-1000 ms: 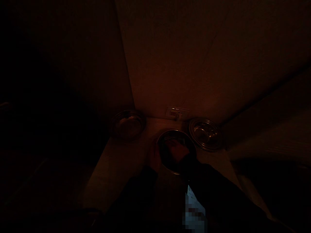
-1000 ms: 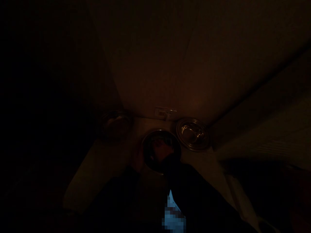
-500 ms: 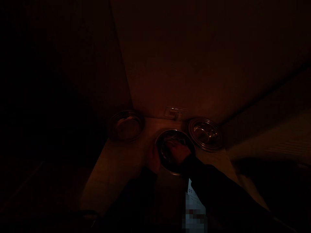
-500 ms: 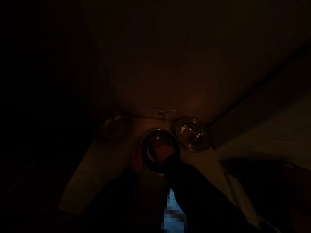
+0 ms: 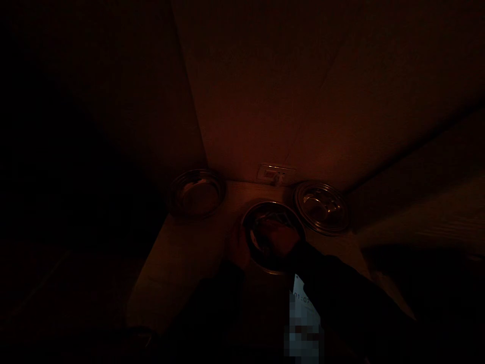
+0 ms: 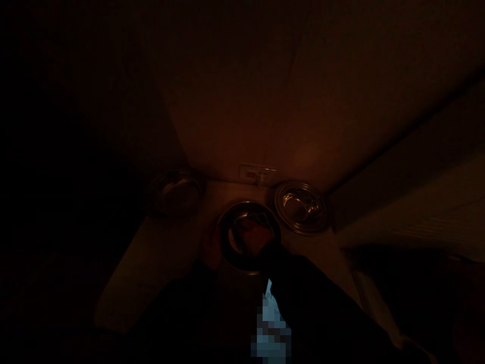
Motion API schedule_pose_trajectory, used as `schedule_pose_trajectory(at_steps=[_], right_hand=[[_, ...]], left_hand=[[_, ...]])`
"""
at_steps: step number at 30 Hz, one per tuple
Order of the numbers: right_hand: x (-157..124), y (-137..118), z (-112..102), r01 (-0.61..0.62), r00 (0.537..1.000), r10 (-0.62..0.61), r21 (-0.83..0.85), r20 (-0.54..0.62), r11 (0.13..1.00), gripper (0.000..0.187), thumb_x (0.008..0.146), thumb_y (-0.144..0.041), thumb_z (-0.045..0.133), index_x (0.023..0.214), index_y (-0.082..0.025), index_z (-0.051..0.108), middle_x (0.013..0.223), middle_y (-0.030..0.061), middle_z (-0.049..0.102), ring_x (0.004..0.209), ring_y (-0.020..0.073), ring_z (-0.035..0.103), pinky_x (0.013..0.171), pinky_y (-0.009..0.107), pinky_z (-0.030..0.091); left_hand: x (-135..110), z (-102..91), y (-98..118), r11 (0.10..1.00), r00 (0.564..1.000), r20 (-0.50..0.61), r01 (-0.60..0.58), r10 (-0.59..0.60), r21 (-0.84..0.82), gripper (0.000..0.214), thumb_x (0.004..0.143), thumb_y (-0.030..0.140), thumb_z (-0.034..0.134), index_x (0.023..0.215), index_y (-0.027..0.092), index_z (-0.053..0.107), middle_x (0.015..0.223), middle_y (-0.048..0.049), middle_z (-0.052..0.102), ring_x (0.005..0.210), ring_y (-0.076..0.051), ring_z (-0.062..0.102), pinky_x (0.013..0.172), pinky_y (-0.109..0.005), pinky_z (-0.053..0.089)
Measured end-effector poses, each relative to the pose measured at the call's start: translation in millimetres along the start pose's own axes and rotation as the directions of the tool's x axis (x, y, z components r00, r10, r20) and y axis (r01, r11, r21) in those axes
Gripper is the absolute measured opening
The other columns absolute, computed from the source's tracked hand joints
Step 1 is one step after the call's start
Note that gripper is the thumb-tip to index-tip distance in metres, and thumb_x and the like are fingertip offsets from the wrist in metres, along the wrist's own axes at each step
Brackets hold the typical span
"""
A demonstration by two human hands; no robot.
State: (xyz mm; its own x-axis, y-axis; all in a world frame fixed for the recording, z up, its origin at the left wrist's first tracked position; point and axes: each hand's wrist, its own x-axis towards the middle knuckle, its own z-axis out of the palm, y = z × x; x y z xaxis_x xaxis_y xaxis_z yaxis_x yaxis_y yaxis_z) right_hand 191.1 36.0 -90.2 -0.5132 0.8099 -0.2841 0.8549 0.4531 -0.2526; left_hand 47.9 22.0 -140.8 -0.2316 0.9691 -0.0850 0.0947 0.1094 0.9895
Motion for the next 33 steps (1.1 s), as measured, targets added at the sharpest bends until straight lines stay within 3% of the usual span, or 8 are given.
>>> schedule_pose_trajectory(at_steps=[4,10,15,21,27,33], right_hand=[[-4.3,-2.0,6.1,0.127,0.992,-0.127,0.08,0.002,0.989,0.041,0.084,-0.007,0.046,0.119,-0.017,0.063,0.129,0.0116,0.059,0.124,0.0208,0.049,0.1,0.036,0.043],[-0.4,4.6,1.1,-0.031,0.999,0.034,0.086,-0.041,0.996,0.05,0.081,-0.004,0.046,0.128,-0.015,0.056,0.135,0.0132,0.054,0.127,0.0233,0.047,0.104,0.04,0.04],[-5.4,-2.9,8.1,0.152,0.988,-0.151,0.145,-0.017,0.978,0.047,0.076,-0.004,0.048,0.119,-0.017,0.064,0.13,0.0116,0.059,0.125,0.0219,0.048,0.104,0.039,0.04],[2.5,5.3,5.3,-0.046,0.997,0.052,0.123,-0.048,0.991,0.052,0.078,-0.006,0.048,0.128,-0.02,0.057,0.135,0.0096,0.055,0.127,0.0221,0.047,0.103,0.039,0.041],[-6.9,-3.1,12.8,0.186,0.982,-0.182,0.152,-0.044,0.971,0.047,0.076,-0.005,0.05,0.119,-0.017,0.063,0.13,0.0114,0.059,0.125,0.0217,0.048,0.105,0.039,0.04],[8.5,9.9,1.5,-0.023,0.997,0.033,0.142,-0.067,0.99,0.05,0.08,-0.005,0.047,0.126,-0.02,0.058,0.134,0.0098,0.056,0.125,0.0208,0.049,0.104,0.039,0.04]], left_hand=[[0.5,-1.2,-1.5,1.0,1.0,-0.006,0.019,-0.019,-0.004,0.041,0.092,0.03,0.037,0.121,0.013,0.059,0.129,-0.0125,0.06,0.121,-0.023,0.054,0.107,-0.038,0.039],[-1.6,-2.4,-2.7,1.0,1.0,0.002,0.028,-0.028,-0.002,0.041,0.092,0.031,0.037,0.123,0.014,0.059,0.13,-0.0121,0.059,0.122,-0.023,0.054,0.107,-0.038,0.038],[-1.2,-3.1,-3.1,0.999,0.999,-0.03,0.04,-0.04,-0.005,0.04,0.092,0.031,0.038,0.12,0.015,0.06,0.127,-0.011,0.062,0.119,-0.022,0.056,0.106,-0.037,0.04],[-0.9,-6.1,-4.0,1.0,1.0,0.015,0.001,-0.001,0.016,0.041,0.092,0.032,0.037,0.122,0.014,0.059,0.129,-0.0125,0.06,0.121,-0.024,0.054,0.107,-0.04,0.038],[0.0,-5.4,-6.5,1.0,1.0,-0.008,0.01,-0.01,0.022,0.04,0.092,0.033,0.037,0.121,0.016,0.06,0.128,-0.0107,0.061,0.121,-0.023,0.054,0.108,-0.038,0.037],[0.3,-7.7,-6.8,0.999,1.0,-0.001,-0.005,0.005,0.039,0.042,0.092,0.036,0.039,0.121,0.015,0.06,0.125,-0.012,0.062,0.119,-0.024,0.056,0.107,-0.038,0.039]])
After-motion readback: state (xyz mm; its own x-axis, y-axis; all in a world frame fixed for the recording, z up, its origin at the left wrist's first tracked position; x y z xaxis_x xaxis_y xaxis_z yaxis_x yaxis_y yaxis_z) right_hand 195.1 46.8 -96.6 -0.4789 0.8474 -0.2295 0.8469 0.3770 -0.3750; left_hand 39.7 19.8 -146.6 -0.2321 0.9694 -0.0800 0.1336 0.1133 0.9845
